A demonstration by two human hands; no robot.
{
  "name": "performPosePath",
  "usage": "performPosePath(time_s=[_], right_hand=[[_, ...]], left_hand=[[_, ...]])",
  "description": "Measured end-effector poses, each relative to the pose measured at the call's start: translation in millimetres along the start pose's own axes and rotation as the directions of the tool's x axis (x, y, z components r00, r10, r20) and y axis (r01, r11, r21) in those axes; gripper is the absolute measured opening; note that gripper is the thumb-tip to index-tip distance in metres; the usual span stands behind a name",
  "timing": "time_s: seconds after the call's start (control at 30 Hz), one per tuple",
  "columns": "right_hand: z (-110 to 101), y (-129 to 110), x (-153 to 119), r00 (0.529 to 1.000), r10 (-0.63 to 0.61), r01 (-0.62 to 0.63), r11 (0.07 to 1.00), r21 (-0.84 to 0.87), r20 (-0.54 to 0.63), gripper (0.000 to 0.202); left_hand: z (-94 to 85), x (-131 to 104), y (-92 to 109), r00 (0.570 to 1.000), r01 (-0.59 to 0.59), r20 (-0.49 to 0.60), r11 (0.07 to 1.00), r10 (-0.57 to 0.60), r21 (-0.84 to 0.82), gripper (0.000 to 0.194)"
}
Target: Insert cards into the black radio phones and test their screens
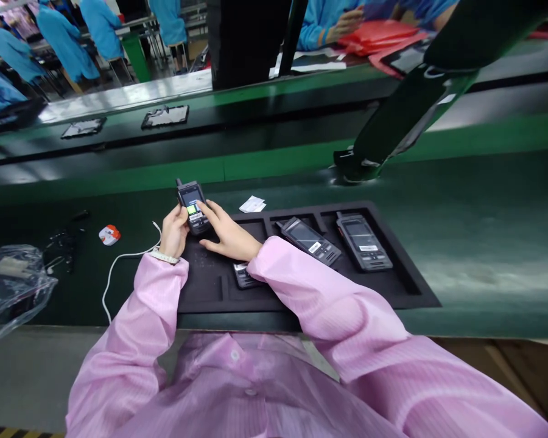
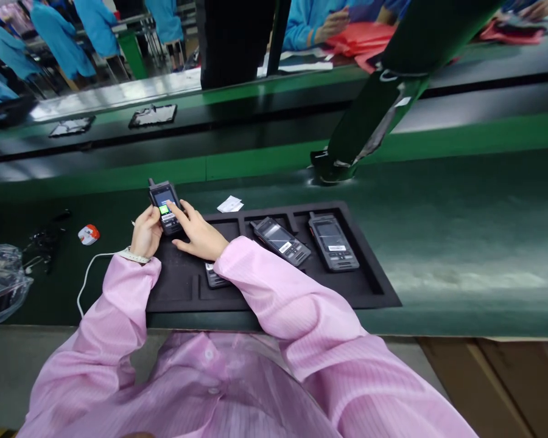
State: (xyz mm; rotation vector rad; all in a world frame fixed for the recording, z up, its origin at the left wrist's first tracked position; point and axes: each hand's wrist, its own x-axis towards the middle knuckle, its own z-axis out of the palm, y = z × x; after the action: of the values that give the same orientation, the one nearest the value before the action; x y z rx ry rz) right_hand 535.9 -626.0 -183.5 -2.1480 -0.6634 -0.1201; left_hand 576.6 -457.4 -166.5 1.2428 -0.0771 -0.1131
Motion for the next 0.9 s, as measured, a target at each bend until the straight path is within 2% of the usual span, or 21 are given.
performPosePath(time_s=[0.33,0.63,0.7,0.77,0.83,0.9], right_hand=[[2,-5,0,1.0,0.016,-0.016,0.994,-0.113,0.0,0.083],[2,-4,0,1.0,0.024,-0.025,0.995,-0.097,-0.014,0.078],[1,-4,0,0.999,0.012,-0.012,1.0,-0.006,-0.047,0.084],[-1,-3,0,0.996,0.024,-0.007,0.985,0.173,-0.092,0.098],[-3,-3,0,0.989,0.115,-0.066,0.908,0.414,-0.095,0.115],[-6,-3,0,0.971,0.234,-0.16,0.774,0.613,-0.042,0.124]], left_hand=[[3.2,-5,0,0.999,0.016,0.036,1.0,-0.016,-0.015,0.044],[2.7,-3,-1,1.0,0.011,0.012,1.0,-0.011,0.015,0.039],[3.8,-4,0,1.0,0.014,0.017,1.0,-0.015,0.024,0.04],[5.3,-7,2,0.999,0.024,0.038,0.999,-0.025,0.038,0.041],[7.3,-10,4,0.996,0.043,0.078,0.998,-0.048,0.053,0.039],[9.9,-14,5,0.989,0.071,0.127,0.996,-0.078,0.06,0.037]])
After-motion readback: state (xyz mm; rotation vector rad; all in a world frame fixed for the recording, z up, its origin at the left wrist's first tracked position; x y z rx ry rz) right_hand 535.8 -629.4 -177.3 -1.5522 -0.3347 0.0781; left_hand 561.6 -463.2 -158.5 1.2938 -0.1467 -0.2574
